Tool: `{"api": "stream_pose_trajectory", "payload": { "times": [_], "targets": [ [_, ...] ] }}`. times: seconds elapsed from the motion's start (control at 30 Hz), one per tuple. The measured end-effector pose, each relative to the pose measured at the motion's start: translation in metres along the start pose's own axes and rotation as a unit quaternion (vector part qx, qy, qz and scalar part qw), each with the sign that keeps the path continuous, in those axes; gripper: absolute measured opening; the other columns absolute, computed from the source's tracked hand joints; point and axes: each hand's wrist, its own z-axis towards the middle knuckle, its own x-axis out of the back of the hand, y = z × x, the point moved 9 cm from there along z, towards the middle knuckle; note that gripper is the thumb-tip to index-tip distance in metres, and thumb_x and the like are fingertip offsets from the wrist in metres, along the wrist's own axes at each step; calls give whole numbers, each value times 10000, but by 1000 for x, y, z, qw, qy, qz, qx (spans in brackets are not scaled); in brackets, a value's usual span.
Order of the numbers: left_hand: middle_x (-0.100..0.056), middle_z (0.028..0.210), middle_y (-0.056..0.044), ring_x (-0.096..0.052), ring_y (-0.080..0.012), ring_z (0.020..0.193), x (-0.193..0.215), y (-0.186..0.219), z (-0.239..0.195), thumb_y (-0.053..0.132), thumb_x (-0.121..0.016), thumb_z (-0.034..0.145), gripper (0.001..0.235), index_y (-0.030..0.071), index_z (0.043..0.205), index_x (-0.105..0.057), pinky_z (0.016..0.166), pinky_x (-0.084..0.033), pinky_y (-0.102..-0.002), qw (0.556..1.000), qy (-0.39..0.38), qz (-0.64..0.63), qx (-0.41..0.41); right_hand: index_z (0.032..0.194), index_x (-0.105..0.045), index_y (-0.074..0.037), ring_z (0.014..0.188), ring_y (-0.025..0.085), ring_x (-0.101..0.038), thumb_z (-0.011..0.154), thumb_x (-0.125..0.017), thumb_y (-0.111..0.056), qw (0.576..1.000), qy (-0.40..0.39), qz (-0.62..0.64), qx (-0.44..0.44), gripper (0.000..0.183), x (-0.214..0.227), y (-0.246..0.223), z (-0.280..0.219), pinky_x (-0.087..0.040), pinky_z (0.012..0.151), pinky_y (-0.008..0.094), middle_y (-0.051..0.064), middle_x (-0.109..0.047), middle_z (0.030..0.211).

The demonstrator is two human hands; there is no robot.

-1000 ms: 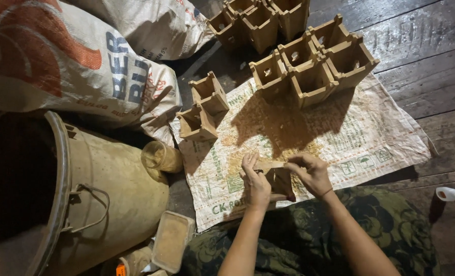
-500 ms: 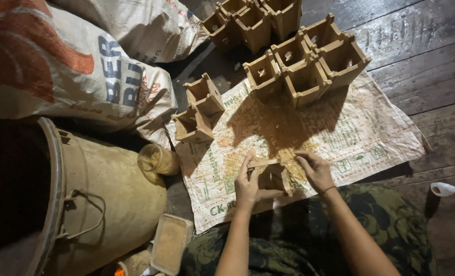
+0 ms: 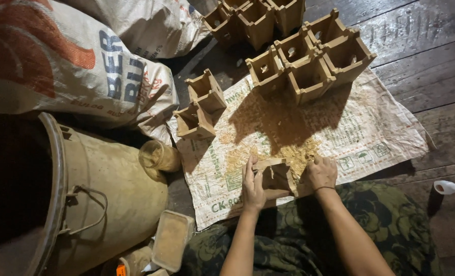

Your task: Assembling small wooden boxes by applying glue to the edges of wooden pieces and joining them together.

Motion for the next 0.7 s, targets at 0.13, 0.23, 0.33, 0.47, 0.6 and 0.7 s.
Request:
{"api": "stream_pose_trajectory", "payload": {
  "times": [0.13,0.23,0.33,0.47,0.6,0.7],
  "targets": [
    [-550,1348,-196,-534,-352,1309,-1,-18,1,151,-488,989,573,3,1536,-408,1119,-394,-440,1000,-4,-6,-13,825,-739,-293,851,215,-662,813,-703,-363,999,-37,6,-40,79,6,6,1,-547,773,357,-43,-629,847],
    [-579,1329,-188,-555,-359,1294,3,-15,3,183,-538,987,567,12,1520,-448,1099,-417,-442,1000,-12,3,-10,872,-720,-282,807,235,-674,838,-737,-343,991,-10,95,-92,71,34,13,11,-570,732,369,-33,-606,831],
    [-610,1312,-189,-584,-364,1273,3,-16,3,211,-610,968,558,18,1481,-507,1083,-443,-435,1000,-19,12,2,911,-723,-246,830,241,-675,918,-765,-267,966,70,229,-94,47,88,6,25,-559,755,367,-15,-622,848],
    [-637,1294,-191,-609,-350,1252,-2,-6,10,186,-674,935,540,20,1437,-563,1070,-466,-417,1000,-21,9,2,938,-777,-192,857,273,-680,898,-789,-150,894,84,440,-5,60,162,-34,46,-549,820,382,22,-718,900],
    [-637,1288,-204,-613,-364,1242,-13,10,16,175,-672,929,538,22,1434,-565,1069,-479,-435,999,-35,16,16,907,-786,-216,879,260,-685,836,-819,-150,873,63,481,55,102,204,-70,61,-526,852,385,-6,-752,911],
    [-633,1276,-198,-614,-387,1226,-16,24,20,138,-664,916,559,57,1456,-547,1054,-492,-451,996,-55,62,24,929,-772,-231,920,298,-667,848,-766,-191,878,32,471,85,91,200,-88,62,-529,844,403,3,-734,948]
  ]
}}
